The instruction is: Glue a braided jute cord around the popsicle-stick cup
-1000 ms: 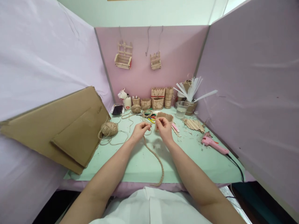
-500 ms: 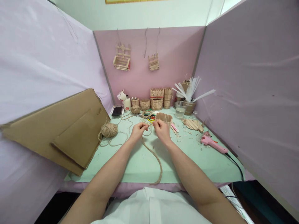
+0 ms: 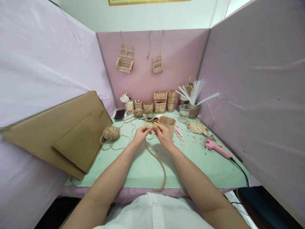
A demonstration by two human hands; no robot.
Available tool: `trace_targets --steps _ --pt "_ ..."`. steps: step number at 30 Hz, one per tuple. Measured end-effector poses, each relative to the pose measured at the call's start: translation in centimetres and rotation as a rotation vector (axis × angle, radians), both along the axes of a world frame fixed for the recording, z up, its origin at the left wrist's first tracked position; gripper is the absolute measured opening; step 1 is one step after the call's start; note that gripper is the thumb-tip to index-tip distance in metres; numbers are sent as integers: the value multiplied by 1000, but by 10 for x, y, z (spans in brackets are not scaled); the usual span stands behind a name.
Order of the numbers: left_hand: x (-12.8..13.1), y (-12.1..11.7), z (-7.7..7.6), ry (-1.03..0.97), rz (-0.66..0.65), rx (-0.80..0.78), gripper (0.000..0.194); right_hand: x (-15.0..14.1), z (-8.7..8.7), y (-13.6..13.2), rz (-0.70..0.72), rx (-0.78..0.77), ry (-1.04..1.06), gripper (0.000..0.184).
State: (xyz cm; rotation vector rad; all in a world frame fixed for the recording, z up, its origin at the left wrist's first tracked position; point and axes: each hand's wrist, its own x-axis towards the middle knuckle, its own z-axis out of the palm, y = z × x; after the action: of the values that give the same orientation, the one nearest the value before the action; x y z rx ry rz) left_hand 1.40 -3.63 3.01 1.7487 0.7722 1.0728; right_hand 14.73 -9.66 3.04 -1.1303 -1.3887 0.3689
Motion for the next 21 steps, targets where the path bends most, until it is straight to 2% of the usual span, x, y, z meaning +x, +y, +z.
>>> trace_targets --steps 5,9,15,21 --pt "2 -4 4 38 4 55 23 -4 3 -7 -100 65 -70 34" --pt "1 -3 5 29 0 31 22 -5 4 -9 -88 66 -42 31" --pt "-4 5 2 -77 -29 -122 32 -5 1 -2 23 -61 80 19" --pt "-3 6 1 -193 -86 -187 31 -7 -8 6 95 -206 165 18"
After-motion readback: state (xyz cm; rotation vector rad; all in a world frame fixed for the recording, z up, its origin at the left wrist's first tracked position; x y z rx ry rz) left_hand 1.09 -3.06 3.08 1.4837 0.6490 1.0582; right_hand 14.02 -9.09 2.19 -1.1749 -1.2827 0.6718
